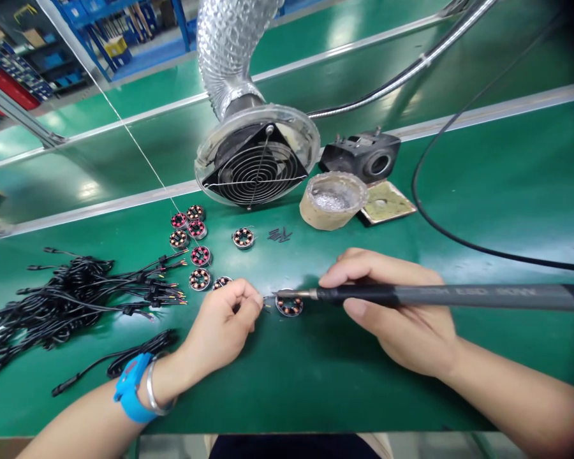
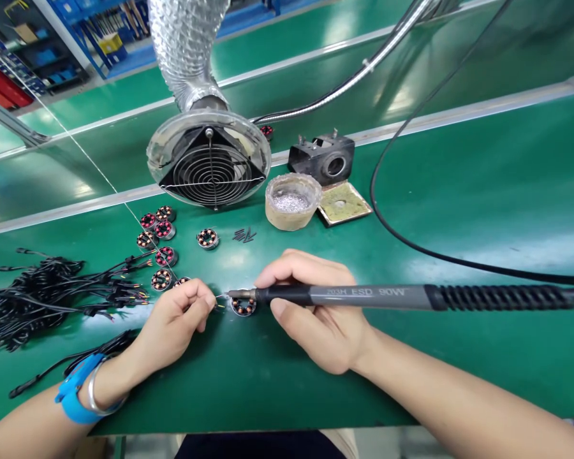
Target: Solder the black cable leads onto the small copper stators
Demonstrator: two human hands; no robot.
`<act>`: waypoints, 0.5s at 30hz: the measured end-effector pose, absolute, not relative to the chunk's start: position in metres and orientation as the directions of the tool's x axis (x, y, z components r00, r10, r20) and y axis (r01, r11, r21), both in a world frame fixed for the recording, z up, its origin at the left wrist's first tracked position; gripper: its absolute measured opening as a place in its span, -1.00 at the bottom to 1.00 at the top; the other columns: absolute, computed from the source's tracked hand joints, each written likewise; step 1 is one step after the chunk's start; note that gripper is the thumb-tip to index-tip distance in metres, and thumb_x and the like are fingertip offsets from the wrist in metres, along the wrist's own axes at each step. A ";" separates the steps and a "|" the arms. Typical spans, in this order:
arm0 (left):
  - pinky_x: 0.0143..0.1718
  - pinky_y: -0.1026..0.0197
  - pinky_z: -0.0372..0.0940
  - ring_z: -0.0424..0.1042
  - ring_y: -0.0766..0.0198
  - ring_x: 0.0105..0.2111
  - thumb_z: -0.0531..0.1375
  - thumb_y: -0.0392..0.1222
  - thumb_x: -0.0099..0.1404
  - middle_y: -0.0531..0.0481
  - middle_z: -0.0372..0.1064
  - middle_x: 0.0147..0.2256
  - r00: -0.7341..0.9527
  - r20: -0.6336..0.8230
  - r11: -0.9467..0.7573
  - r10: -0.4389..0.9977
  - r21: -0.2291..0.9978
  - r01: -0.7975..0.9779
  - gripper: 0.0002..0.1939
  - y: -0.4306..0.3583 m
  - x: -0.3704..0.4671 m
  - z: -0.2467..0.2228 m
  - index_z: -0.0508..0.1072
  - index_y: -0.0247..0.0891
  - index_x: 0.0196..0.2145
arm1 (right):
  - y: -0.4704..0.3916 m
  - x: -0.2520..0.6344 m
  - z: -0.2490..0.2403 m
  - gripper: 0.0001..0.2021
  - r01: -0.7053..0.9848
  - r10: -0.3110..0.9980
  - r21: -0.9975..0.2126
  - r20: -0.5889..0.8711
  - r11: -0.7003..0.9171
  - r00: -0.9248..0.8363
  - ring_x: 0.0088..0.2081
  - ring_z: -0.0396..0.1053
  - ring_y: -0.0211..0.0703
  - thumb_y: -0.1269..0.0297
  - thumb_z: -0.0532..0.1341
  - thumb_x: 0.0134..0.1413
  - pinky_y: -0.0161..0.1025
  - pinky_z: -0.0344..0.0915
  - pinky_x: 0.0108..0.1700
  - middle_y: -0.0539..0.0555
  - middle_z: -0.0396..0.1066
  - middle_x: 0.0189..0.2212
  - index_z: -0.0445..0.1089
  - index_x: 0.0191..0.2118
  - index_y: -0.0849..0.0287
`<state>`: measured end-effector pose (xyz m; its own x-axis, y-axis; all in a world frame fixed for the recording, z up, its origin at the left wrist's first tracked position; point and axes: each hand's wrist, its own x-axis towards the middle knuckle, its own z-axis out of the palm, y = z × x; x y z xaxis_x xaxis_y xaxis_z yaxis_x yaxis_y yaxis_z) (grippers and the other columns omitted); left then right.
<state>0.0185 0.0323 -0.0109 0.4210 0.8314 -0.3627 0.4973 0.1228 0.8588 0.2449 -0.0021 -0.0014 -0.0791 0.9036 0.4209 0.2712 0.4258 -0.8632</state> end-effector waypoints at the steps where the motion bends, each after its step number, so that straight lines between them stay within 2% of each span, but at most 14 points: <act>1: -0.53 0.35 0.03 0.12 0.42 -0.59 0.04 -0.15 0.34 0.17 0.19 -0.61 0.422 -0.363 0.122 0.831 0.858 0.499 -0.78 0.032 0.019 -0.011 0.31 -0.25 -0.44 | -0.002 0.245 -0.002 -0.84 0.271 0.901 -0.861 0.425 0.431 -0.084 -0.54 0.23 -0.27 0.47 0.12 0.00 -0.28 0.15 -0.50 -0.02 0.32 -0.53 0.39 -0.31 0.13; 15: -0.52 0.35 0.05 0.11 0.42 -0.59 0.05 -0.09 0.36 0.16 0.20 -0.62 0.418 -0.366 0.110 0.832 0.846 0.521 -0.72 0.032 0.020 -0.008 0.29 -0.24 -0.47 | -0.003 0.243 -0.001 -0.80 0.296 0.862 -0.810 0.469 0.506 -0.192 -0.48 0.27 -0.24 0.49 0.10 0.02 -0.25 0.22 -0.47 0.00 0.34 -0.49 0.38 -0.24 0.12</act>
<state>0.0196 0.0324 -0.0076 0.4178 0.8317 -0.3657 0.5214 0.1101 0.8462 0.2433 -0.0030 -0.0011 -0.1923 0.8621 0.4688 0.2960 0.5064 -0.8099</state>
